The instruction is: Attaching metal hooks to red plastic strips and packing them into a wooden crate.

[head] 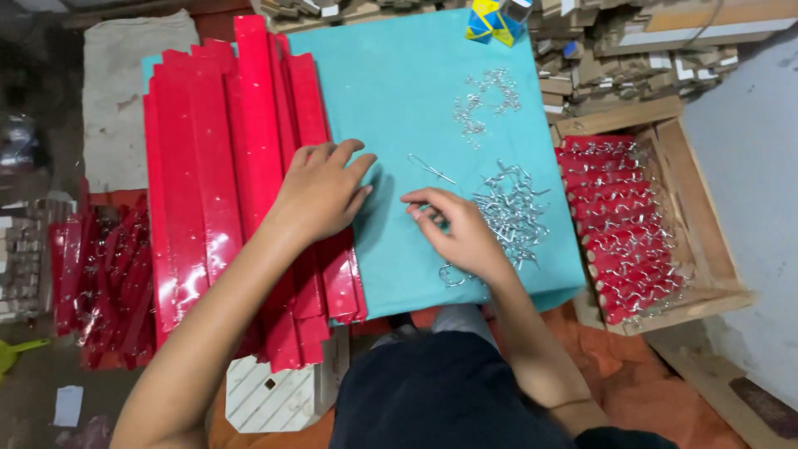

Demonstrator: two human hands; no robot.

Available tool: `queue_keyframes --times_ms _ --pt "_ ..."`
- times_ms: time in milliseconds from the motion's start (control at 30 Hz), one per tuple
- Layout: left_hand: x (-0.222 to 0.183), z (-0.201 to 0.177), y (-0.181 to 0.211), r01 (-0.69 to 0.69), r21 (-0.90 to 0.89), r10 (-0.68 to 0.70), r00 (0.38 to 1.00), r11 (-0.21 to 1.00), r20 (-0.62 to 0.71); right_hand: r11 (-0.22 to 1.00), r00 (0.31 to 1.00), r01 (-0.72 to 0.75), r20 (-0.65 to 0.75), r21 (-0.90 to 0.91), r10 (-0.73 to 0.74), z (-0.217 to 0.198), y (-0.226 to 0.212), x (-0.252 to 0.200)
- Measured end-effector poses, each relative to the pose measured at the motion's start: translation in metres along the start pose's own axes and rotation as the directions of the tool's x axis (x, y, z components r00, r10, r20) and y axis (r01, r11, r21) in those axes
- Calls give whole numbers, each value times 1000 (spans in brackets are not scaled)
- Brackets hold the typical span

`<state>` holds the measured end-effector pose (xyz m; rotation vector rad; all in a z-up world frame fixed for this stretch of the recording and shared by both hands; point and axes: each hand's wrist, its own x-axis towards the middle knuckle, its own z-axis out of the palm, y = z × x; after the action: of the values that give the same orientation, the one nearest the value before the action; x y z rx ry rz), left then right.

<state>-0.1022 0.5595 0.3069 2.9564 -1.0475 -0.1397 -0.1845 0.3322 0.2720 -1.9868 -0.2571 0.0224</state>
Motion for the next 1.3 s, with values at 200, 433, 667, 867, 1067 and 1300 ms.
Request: queue_keyframes --times_ms 200,433,667,867,1067,1300 --pt "-68 9 -23 227 -117 -229 973 967 -2 995 960 -59 269 -76 77 82 3 24" --pt "-74 31 -24 308 -125 -312 950 943 -20 930 944 10 310 -366 112 113 -17 31" --pt "-71 36 -31 312 -254 -327 945 915 -20 834 924 -57 288 -549 253 111 -9 36" --pt "-71 40 -36 300 -246 -325 943 922 -67 887 861 -295 304 -356 409 84 -15 46" --pt "-69 40 -36 311 -241 -332 942 919 -50 897 839 -386 323 -215 438 57 -15 51" --pt "-68 36 -33 327 -230 -341 940 917 -25 917 874 -398 318 33 368 49 8 48"
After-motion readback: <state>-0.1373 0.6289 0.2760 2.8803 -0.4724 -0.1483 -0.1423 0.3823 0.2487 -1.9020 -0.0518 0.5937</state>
